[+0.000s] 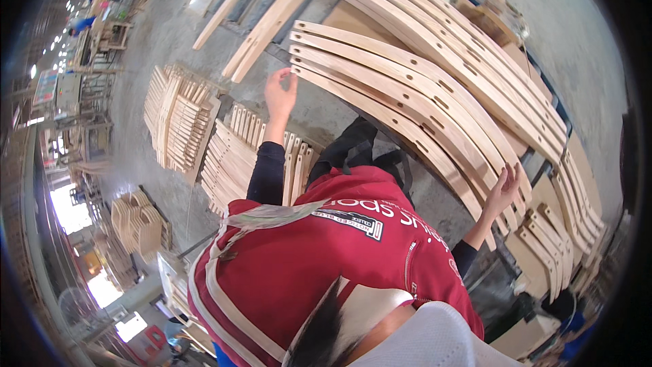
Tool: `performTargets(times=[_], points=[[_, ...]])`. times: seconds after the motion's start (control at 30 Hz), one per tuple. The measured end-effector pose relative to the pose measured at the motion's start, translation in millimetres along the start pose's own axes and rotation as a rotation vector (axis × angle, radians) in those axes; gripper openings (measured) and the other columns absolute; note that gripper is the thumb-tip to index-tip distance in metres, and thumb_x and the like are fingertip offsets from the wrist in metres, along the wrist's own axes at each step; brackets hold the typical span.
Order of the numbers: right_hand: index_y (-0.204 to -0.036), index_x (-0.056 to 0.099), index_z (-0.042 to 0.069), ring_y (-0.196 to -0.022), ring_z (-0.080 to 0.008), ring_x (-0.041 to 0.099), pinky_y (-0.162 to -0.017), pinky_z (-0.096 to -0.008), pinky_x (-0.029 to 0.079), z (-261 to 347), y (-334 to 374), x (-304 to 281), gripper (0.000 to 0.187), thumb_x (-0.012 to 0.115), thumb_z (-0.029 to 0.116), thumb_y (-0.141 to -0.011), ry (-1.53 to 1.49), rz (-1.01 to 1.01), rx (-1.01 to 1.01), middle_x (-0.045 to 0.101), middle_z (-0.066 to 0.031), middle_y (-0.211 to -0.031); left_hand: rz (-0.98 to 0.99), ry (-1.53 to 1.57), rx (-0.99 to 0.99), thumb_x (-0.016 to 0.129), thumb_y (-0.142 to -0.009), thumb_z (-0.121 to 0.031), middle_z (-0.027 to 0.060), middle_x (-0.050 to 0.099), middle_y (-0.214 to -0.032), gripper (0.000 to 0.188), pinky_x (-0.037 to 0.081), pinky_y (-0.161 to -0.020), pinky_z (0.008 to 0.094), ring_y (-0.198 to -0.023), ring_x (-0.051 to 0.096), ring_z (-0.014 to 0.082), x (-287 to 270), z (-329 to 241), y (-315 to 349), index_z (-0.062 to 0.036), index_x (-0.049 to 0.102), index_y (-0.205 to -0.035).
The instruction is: The person applies glue to pre-drilled holes in curved wooden chair parts using a small brush and a can of adhesive. They repeatedly pick up parts, apply glue to the holes, and place them back on the workbench.
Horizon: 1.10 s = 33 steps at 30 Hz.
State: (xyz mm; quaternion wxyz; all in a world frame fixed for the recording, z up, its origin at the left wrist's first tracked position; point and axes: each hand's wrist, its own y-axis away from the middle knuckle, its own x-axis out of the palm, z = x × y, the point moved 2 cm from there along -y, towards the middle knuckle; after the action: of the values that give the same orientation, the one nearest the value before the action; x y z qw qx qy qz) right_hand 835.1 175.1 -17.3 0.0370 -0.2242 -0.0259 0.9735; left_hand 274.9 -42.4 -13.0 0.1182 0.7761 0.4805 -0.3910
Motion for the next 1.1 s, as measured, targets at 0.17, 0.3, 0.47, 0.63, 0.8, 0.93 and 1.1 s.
performTargets(times=[0.17,0.3,0.47,0.63,0.8,0.93,1.1], points=[[-0.144,0.045,0.008,-0.112,-0.0218,0.063,-0.096,-0.0345,0.048,54,21,28,0.044,0.054,0.012,-0.101,0.08,0.107,-0.167,0.065,-0.017,-0.122,-0.004,-0.027,0.165,0.07,-0.085,-0.02,0.0133,0.064,-0.102,0.028,0.047,-0.09,0.042,-0.102,0.059,0.0326,-2,-2,-12,-0.0052,0.066,-0.109],[-0.144,0.046,0.009,-0.107,-0.0208,0.065,-0.092,-0.0329,0.049,65,53,27,0.044,0.055,0.013,-0.101,0.125,0.061,-0.131,0.066,-0.0164,-0.121,-0.012,0.019,0.2,0.069,-0.085,-0.019,0.014,0.063,-0.106,0.031,0.047,-0.092,0.0424,-0.105,0.058,0.033,11,10,-53,-0.0049,0.064,-0.113],[-0.144,0.046,0.011,-0.105,-0.0202,0.065,-0.09,-0.0329,0.05,85,89,44,0.044,0.055,0.015,-0.101,0.167,-0.045,-0.028,0.066,-0.0164,-0.12,0.034,0.015,0.156,0.068,-0.086,-0.021,0.0145,0.061,-0.114,0.039,0.047,-0.093,0.0427,-0.111,0.057,0.034,26,48,-137,-0.0047,0.06,-0.121],[-0.144,0.047,0.01,-0.106,-0.0219,0.065,-0.092,-0.0335,0.049,130,112,93,0.044,0.056,0.014,-0.1,0.205,-0.051,-0.018,0.066,-0.0174,-0.118,0.284,-0.159,0.09,0.07,-0.083,-0.024,0.0199,0.055,-0.126,0.057,0.049,-0.094,0.0433,-0.114,0.057,0.036,55,82,-230,-0.0014,0.051,-0.132],[-0.142,0.049,0.009,-0.107,-0.021,0.064,-0.092,-0.0335,0.049,161,147,119,0.043,0.056,0.013,-0.1,0.294,-0.049,0.043,0.066,-0.0163,-0.118,0.451,-0.375,0.09,0.071,-0.081,-0.022,0.0225,0.052,-0.127,0.065,0.047,-0.098,0.0478,-0.119,0.055,0.0383,99,103,-271,0.0006,0.046,-0.136],[-0.14,0.051,0.009,-0.107,-0.0195,0.064,-0.091,-0.0325,0.049,162,185,124,0.042,0.057,0.013,-0.099,0.296,-0.141,0.061,0.067,-0.0142,-0.118,0.364,-0.471,0.193,0.074,-0.078,-0.022,0.0211,0.051,-0.127,0.063,0.044,-0.099,0.0517,-0.121,0.051,0.0408,122,109,-284,-0.0008,0.049,-0.132],[-0.133,0.058,0.007,-0.105,-0.0201,0.066,-0.09,-0.0319,0.05,179,208,129,0.035,0.057,0.011,-0.099,0.363,-0.153,0.075,0.069,-0.0131,-0.114,0.407,-0.498,0.124,0.075,-0.076,-0.024,0.0205,0.053,-0.123,0.053,0.045,-0.099,0.0502,-0.118,0.052,0.0421,130,132,-290,-0.0041,0.056,-0.121]])
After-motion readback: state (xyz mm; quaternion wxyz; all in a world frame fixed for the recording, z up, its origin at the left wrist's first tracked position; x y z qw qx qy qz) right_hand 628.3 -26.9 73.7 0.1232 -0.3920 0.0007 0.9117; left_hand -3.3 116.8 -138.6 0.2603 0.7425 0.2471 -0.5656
